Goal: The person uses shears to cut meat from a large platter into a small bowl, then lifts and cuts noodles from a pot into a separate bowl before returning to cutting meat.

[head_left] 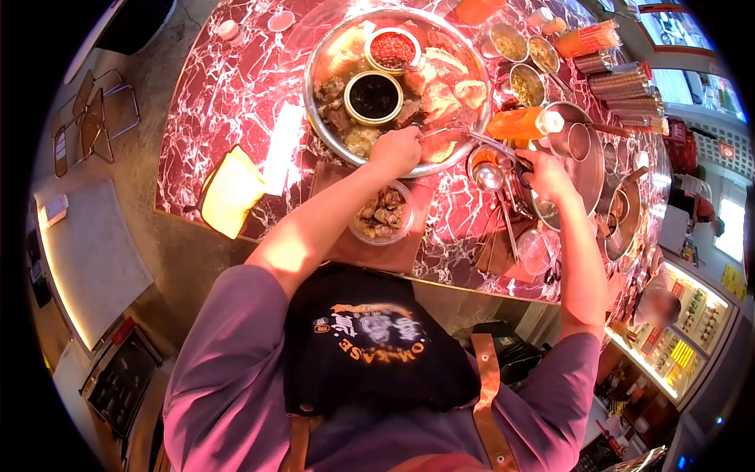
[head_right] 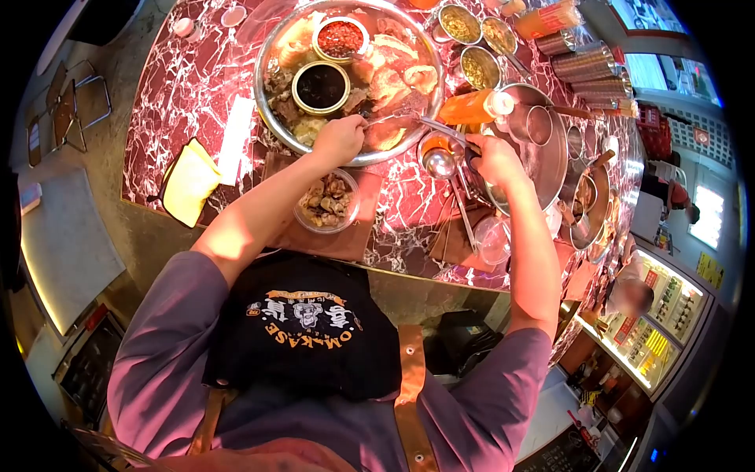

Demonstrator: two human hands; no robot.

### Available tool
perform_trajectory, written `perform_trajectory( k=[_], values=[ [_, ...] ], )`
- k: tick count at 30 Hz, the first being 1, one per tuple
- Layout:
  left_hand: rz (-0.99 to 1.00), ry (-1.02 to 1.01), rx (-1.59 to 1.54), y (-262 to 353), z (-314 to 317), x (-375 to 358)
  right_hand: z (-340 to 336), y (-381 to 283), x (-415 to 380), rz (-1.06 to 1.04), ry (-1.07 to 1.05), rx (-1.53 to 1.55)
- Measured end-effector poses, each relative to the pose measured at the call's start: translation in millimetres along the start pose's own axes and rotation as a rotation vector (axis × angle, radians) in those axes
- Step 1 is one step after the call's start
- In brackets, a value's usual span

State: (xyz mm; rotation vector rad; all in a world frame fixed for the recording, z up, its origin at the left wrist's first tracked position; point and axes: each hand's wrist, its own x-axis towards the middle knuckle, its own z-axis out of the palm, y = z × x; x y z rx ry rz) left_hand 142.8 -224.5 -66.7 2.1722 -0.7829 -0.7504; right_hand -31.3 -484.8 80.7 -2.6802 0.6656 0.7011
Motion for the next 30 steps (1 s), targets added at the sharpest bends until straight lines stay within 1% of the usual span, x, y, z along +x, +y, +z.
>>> perform_trajectory(
  k=[2, 5, 8, 10, 13, 14, 16, 17, 19, 23, 25, 28, 30],
  values=[
    [0.009, -0.018, 0.048, 2, -1, -3, 1, 0, 1, 0.004, 0.001, 0.014],
    [0.011, 0.013, 0.097, 8, 1, -4, 5, 1, -1, 0.005, -0.006, 0.027],
    [0.006, 0.034, 0.048, 4, 14, 6, 7, -2, -4, 0.003, -0.024, 0.045],
    [0.096, 0.051, -0.037, 0, 18, 10, 5, -11, -7, 0.004, -0.031, 0.066],
    [0.095, 0.037, -0.105, -6, 12, 10, -2, -26, -8, -0.031, -0.011, -0.053],
    [0.095, 0.037, -0.100, -6, 10, 9, 3, -25, -3, -0.032, -0.010, -0.049],
    [0.140, 0.025, -0.119, -7, 6, 7, 18, -22, 10, -0.122, 0.051, -0.178],
    [0.139, 0.023, -0.115, -6, 5, 7, 24, -20, 15, -0.122, 0.052, -0.174],
    [0.113, 0.050, -0.073, -1, 2, 7, 27, -23, 20, -0.117, 0.086, -0.272],
    [0.076, 0.035, 0.035, 4, -14, 1, 11, -21, 11, -0.123, 0.101, -0.268],
    [0.088, -0.049, 0.175, 6, -21, -7, 6, -20, 10, -0.108, 0.086, -0.301],
    [0.072, -0.020, 0.204, 12, -16, -9, 3, -24, 9, -0.086, 0.061, -0.303],
    [0.059, -0.012, 0.170, 9, -6, -3, 5, -26, 10, -0.057, 0.033, -0.274]
  ],
)
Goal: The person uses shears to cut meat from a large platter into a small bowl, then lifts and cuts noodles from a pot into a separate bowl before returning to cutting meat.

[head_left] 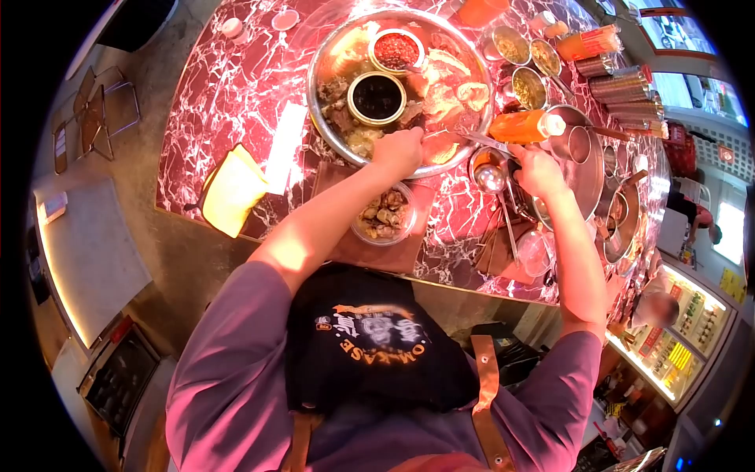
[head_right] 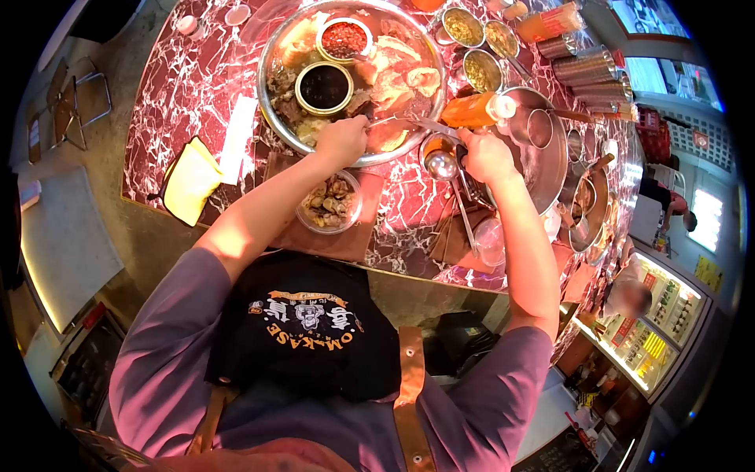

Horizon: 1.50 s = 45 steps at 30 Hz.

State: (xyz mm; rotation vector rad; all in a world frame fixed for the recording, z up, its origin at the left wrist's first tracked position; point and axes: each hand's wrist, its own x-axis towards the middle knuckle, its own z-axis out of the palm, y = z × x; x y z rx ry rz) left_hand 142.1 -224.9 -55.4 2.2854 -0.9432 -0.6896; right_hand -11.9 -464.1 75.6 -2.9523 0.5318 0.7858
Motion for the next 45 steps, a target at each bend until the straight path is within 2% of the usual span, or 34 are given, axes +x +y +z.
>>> perform_trajectory(
  k=[2, 4, 7, 10, 13, 15, 16, 21, 23, 27, 29, 32, 34, 38, 40, 45],
  values=[
    [-0.018, 0.006, -0.029, -5, 12, 6, 9, 5, 1, -0.015, -0.011, 0.001],
    [0.043, 0.087, -0.216, -11, 23, 10, 9, 6, -1, -0.027, -0.022, 0.005],
    [0.054, 0.063, -0.353, -18, 28, 16, -4, 6, -4, -0.023, -0.028, 0.067],
    [0.044, 0.036, -0.460, -23, 25, 17, -10, -2, -1, 0.037, -0.067, 0.002],
    [0.060, 0.031, -0.492, -23, 21, 16, 0, -3, 10, 0.010, -0.087, 0.012],
    [0.051, 0.021, -0.474, -24, 22, 16, 11, 1, 13, -0.078, 0.028, -0.101],
    [0.045, 0.017, -0.459, -24, 22, 16, 10, 5, 14, -0.085, -0.008, -0.080],
    [0.051, -0.029, -0.511, -30, 13, 15, -10, 13, -8, -0.066, -0.075, -0.022],
    [0.077, -0.030, -0.504, -36, 10, 13, -20, 7, -21, -0.018, 0.016, 0.003],
    [0.125, -0.065, -0.529, -43, 7, 17, 4, -6, -8, -0.033, 0.003, 0.071],
    [0.130, -0.090, -0.533, -46, 7, 17, 28, -9, 2, -0.074, 0.100, 0.095],
    [0.153, -0.115, -0.531, -47, 8, 18, 35, -10, 3, -0.041, 0.113, 0.093],
    [0.060, -0.105, -0.617, -49, 5, 15, 28, -9, -7, -0.013, 0.029, 0.111],
    [0.052, -0.098, -0.695, -56, -4, 10, 14, -14, -39, 0.043, 0.083, 0.143],
    [-0.013, -0.176, -0.852, -51, -13, 2, 7, -27, -52, 0.076, 0.099, 0.170],
    [0.105, -0.097, -0.662, -51, -21, -10, 43, -55, -48, 0.155, 0.177, 0.228]
  ],
)
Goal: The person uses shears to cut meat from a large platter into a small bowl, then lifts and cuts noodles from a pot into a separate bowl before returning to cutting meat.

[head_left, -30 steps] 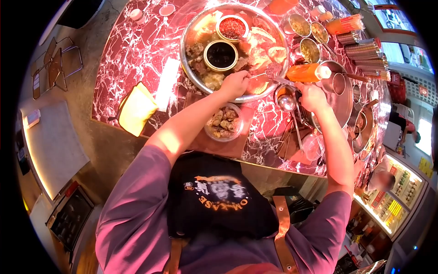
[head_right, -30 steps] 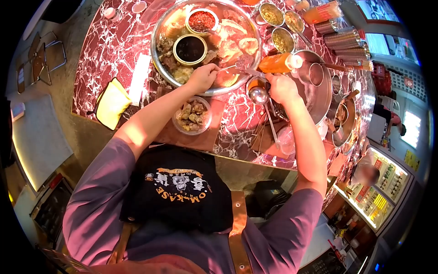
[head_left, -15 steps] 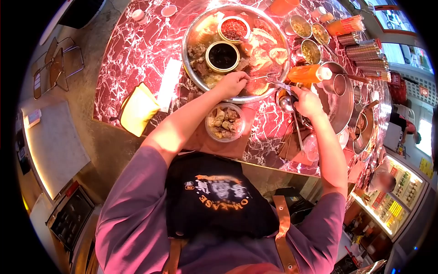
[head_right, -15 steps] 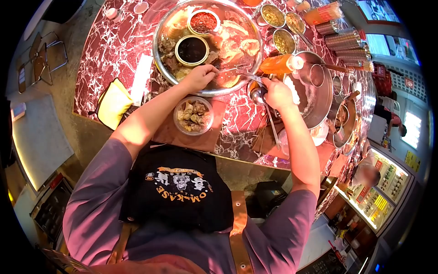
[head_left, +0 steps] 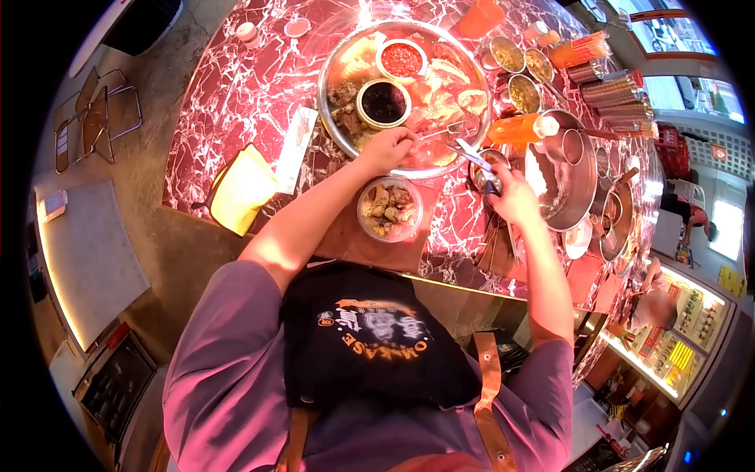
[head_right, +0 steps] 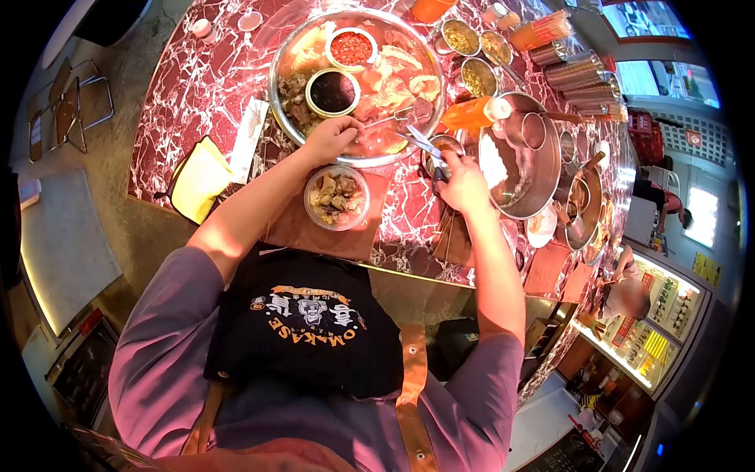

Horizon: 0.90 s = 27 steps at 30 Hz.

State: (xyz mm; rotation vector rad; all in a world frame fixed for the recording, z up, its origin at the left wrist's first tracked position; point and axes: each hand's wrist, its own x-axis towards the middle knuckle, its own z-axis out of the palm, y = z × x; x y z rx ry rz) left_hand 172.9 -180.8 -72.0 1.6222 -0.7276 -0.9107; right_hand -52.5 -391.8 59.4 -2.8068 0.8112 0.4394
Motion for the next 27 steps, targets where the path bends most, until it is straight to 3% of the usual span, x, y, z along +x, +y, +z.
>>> perform_trajectory(
  k=[5, 8, 10, 12, 13, 15, 19, 20, 22, 27],
  values=[
    [0.173, 0.094, 0.014, -14, 0, -7, 29, -3, -22, 0.001, 0.021, 0.051],
    [0.203, 0.127, 0.074, 2, -11, -28, 31, 2, -72, -0.013, 0.185, 0.280],
    [0.214, 0.098, -0.018, 14, -20, -53, 5, -35, -106, 0.177, 0.099, 0.304],
    [-0.009, -0.017, -0.380, 11, -23, -74, 25, -39, -124, 0.055, 0.213, 0.268],
    [-0.010, -0.020, -0.381, 17, -30, -87, 24, -54, -133, 0.078, 0.203, 0.270],
    [0.163, -0.065, 0.064, 25, -44, -114, 32, -81, -147, 0.114, 0.182, 0.305],
    [0.243, 0.016, -0.036, 12, -43, -171, 55, -115, -177, 0.097, 0.155, 0.531],
    [0.238, 0.018, -0.031, 4, -47, -182, 65, -116, -186, 0.061, 0.169, 0.517],
    [-0.014, -0.087, 0.093, -9, -55, -199, 81, -108, -200, -0.027, 0.164, 0.432],
    [-0.012, -0.005, 0.042, -9, -51, -223, 66, -127, -215, 0.054, 0.134, 0.364]
  ],
)
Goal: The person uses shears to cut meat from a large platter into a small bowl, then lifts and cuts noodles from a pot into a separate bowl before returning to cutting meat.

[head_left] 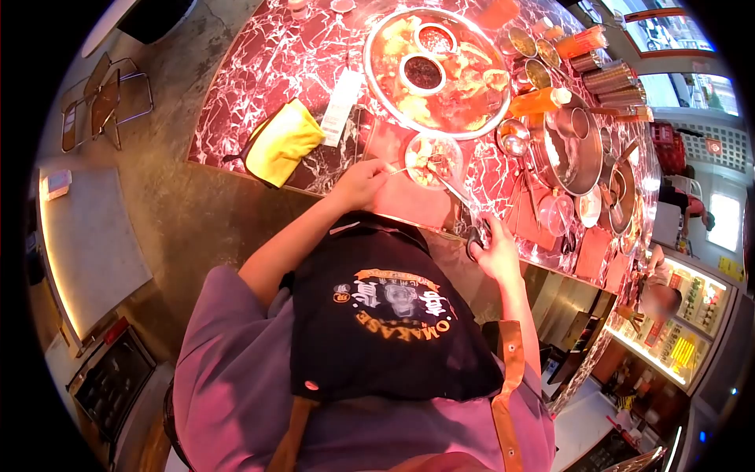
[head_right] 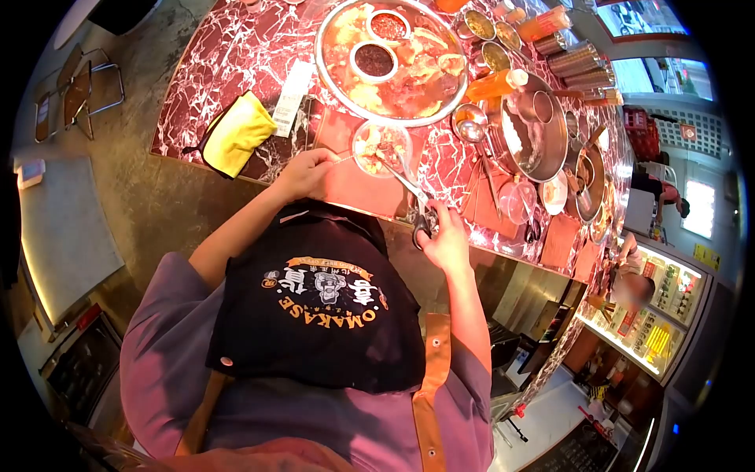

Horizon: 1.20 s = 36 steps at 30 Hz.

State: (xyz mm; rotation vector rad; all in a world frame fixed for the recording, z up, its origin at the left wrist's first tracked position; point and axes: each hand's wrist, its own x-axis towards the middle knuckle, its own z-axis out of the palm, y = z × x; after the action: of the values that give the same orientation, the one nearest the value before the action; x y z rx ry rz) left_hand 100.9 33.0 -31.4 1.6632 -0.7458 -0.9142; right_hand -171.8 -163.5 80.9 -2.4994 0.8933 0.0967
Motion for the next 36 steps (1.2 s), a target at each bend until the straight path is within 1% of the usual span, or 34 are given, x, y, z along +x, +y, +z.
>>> perform_trajectory(
  k=[1, 2, 3, 5, 6, 7, 8, 10, 12, 13, 15, 17, 18, 19, 20, 21, 23, 24, 25, 27, 29, 31, 32, 33, 35, 36],
  values=[
    [-0.066, -0.035, -0.040, -2, 2, -1, 2, -7, 4, 0.008, 0.046, -0.057],
    [-0.131, -0.069, -0.081, -3, 3, -2, 9, -7, 9, -0.029, 0.071, -0.041],
    [-0.130, -0.068, -0.079, -3, 5, -2, 13, -6, 15, -0.030, 0.071, -0.040],
    [0.062, 0.056, 0.120, -2, 8, -5, 22, -4, 20, 0.033, 0.005, 0.031],
    [0.060, 0.056, 0.122, -2, 8, -5, 22, 2, 21, -0.084, 0.048, 0.030],
    [0.061, 0.115, 0.194, -1, 7, -5, 19, 7, 16, -0.031, 0.027, 0.026],
    [0.062, 0.176, 0.265, 0, 7, -4, 12, 13, 10, -0.041, 0.022, 0.023],
    [0.045, 0.170, 0.296, 4, 2, -4, -1, 10, 0, -0.060, 0.012, 0.019],
    [0.028, 0.165, 0.328, 14, -3, -2, -12, -2, -6, -0.067, 0.080, -0.124],
    [0.035, 0.138, 0.380, 20, -5, 0, -13, -5, -3, -0.069, 0.080, -0.123],
    [0.047, 0.106, 0.437, 37, -7, 3, -11, -11, 9, -0.148, 0.050, -0.220],
    [0.051, 0.079, 0.533, 53, -12, 3, -2, -2, 24, -0.189, 0.082, -0.253],
    [0.051, 0.081, 0.540, 59, -17, 0, -2, 3, 30, -0.192, 0.081, -0.253],
    [0.059, 0.128, 0.532, 63, -24, -3, -3, 7, 37, -0.200, 0.080, -0.253],
    [0.065, 0.176, 0.521, 67, -33, -4, -7, 11, 38, -0.126, 0.033, -0.218],
    [0.061, 0.181, 0.526, 71, -42, -7, -14, 11, 37, -0.114, 0.043, -0.190],
    [-0.060, 0.180, 0.406, 76, -59, -11, -33, 7, 44, 0.028, -0.074, 0.099],
    [-0.120, 0.213, 0.393, 77, -64, -9, -30, 27, 55, 0.003, -0.092, 0.230],
    [-0.128, 0.217, 0.397, 73, -65, 0, -32, 28, 71, 0.029, -0.136, 0.366],
    [-0.116, 0.288, 0.450, 54, -64, 32, -39, 17, 114, 0.040, -0.174, 0.240],
    [-0.166, 0.268, 0.575, 32, -56, 77, -18, 32, 174, -0.076, -0.199, 0.023],
    [-0.203, 0.167, 0.597, 15, -46, 116, -2, 23, 214, -0.043, -0.284, -0.057],
    [-0.148, 0.158, 0.559, -2, -40, 128, 6, 18, 228, -0.006, -0.331, -0.067],
    [-0.094, 0.149, 0.522, -16, -38, 136, 12, 16, 234, -0.052, -0.328, -0.041],
    [-0.076, 0.205, 0.473, -24, -39, 129, 12, 18, 231, -0.183, -0.260, -0.040],
    [-0.042, 0.233, 0.380, -26, -42, 120, 8, 18, 226, -0.229, -0.219, -0.081]
  ],
)
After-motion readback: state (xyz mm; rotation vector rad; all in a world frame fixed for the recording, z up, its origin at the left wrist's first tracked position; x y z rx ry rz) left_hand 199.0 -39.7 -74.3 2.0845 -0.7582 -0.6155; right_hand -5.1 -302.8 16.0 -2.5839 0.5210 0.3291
